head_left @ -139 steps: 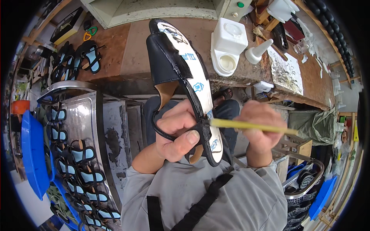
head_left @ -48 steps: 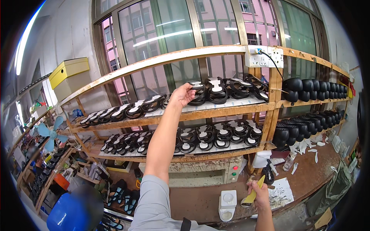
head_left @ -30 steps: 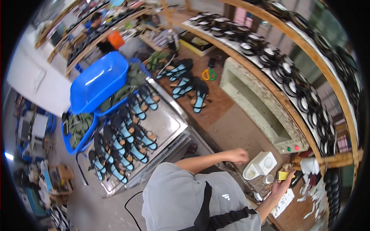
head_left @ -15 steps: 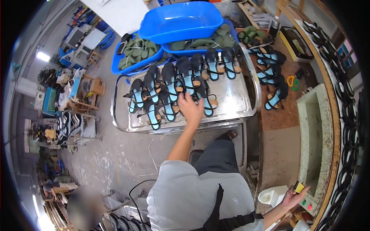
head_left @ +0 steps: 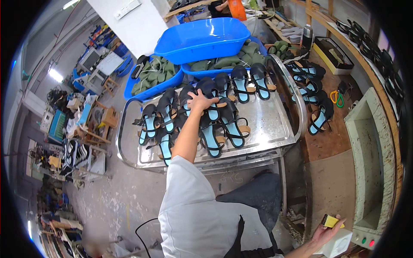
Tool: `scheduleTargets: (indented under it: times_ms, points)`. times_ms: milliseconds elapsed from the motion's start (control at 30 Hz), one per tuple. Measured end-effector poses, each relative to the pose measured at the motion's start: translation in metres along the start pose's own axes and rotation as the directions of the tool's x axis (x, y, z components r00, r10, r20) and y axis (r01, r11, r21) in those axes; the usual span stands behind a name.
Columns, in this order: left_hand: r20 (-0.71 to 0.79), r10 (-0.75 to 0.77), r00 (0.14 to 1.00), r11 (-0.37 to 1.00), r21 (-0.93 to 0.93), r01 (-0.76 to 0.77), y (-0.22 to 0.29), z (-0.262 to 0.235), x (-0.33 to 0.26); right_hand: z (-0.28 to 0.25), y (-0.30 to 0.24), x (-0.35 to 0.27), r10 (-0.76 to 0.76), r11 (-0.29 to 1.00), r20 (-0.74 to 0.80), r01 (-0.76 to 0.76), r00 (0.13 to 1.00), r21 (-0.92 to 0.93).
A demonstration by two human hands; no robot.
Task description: Applying glue and assembling sandal components in a manufacturing workshop.
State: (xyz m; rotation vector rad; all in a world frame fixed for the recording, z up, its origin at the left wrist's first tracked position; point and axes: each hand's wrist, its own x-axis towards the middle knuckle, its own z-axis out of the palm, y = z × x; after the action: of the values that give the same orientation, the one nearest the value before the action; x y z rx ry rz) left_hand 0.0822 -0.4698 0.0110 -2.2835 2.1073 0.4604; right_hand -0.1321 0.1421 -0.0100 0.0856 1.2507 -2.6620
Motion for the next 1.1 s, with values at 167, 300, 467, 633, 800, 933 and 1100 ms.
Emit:
scheduleTargets:
  times_ms: [167, 300, 467, 633, 800, 933, 1100]
  points:
    - [-0.249, 0.185, 0.951, 0.977, -0.060, -0.206, -0.031, 0.010, 0.020, -0.003, 0.056, -0.048, -0.022, 1.000, -0.186, 0.023, 0.982, 0.004]
    - [-0.445, 0.228, 0.866, 0.913, -0.211, -0.349, -0.057, 0.018, 0.052, -0.027, 0.076, -0.076, 0.094, 0.995, -0.079, -0.096, 0.992, -0.019]
    - [-0.734, 0.478, 0.482, 0.669, -0.051, -0.741, -0.036, -0.021, -0.004, -0.049, 0.040, -0.106, -0.109, 0.993, -0.107, 0.103, 0.988, -0.065]
    - [-0.751, 0.615, 0.239, 0.177, -0.165, -0.970, 0.020, -0.056, -0.164, -0.038, 0.026, -0.117, -0.160, 0.985, -0.117, 0.152, 0.980, -0.076]
    - [-0.614, 0.767, -0.188, -0.271, -0.046, -0.961, 0.148, 0.007, -0.295, -0.044, 0.001, -0.136, -0.240, 0.970, -0.235, 0.223, 0.942, -0.094]
    - [-0.418, 0.806, -0.419, -0.490, -0.076, -0.868, 0.240, 0.090, -0.375, -0.056, -0.001, -0.145, -0.281, 0.960, -0.317, 0.266, 0.906, -0.089]
    - [-0.258, 0.886, -0.385, -0.436, -0.182, -0.881, 0.269, 0.192, -0.427, -0.078, 0.004, -0.153, -0.312, 0.948, -0.376, 0.314, 0.873, -0.056]
